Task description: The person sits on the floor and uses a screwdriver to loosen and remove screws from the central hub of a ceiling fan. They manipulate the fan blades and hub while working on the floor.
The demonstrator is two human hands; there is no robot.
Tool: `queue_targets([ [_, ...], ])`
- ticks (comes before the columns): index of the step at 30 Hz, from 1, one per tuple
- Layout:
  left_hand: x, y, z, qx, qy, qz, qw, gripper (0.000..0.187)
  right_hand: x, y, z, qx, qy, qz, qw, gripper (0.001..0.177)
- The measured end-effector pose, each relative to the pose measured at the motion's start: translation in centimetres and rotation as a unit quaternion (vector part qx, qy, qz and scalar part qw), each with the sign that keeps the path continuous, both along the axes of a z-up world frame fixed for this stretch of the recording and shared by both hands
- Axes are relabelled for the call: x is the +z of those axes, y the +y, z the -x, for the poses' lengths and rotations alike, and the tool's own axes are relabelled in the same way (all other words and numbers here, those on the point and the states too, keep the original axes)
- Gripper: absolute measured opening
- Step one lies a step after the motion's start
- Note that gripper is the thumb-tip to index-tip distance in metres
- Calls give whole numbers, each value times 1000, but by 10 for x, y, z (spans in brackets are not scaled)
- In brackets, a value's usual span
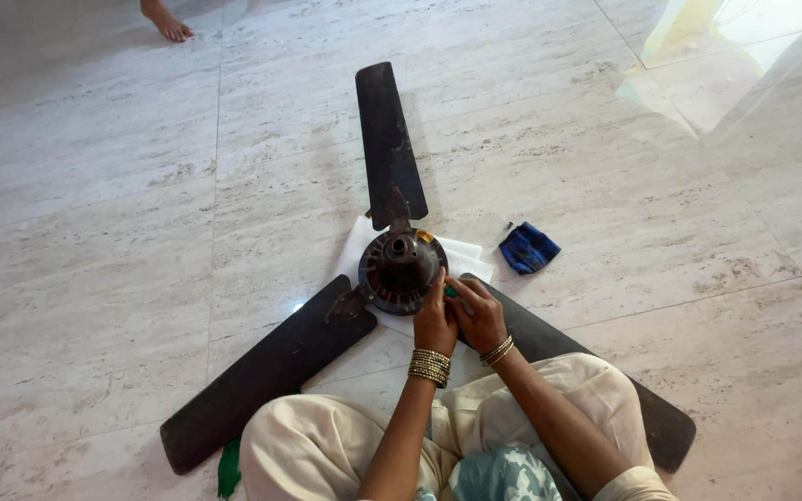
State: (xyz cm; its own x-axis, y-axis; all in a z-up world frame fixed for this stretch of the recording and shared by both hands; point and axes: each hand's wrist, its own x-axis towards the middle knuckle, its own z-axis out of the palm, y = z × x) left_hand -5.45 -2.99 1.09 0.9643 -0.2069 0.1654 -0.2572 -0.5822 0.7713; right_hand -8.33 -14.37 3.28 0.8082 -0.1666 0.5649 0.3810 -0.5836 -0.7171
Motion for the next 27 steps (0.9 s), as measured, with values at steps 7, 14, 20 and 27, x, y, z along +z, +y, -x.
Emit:
queue_targets([
  [7,-28,8,-1,31,-145,13,989,42,0,10,4,21,-6,62,998,42],
  [14,-32,6,-1,50,-153,32,987,34,-3,11,2,-18,-39,84,996,34],
  [20,-41,3,-9,25,-142,23,989,38,-4,3,-2,-12,-21,74,997,39],
  [27,-43,3,-22,21,-159,6,987,32,-3,-1,-5,-12,38,-24,999,33],
])
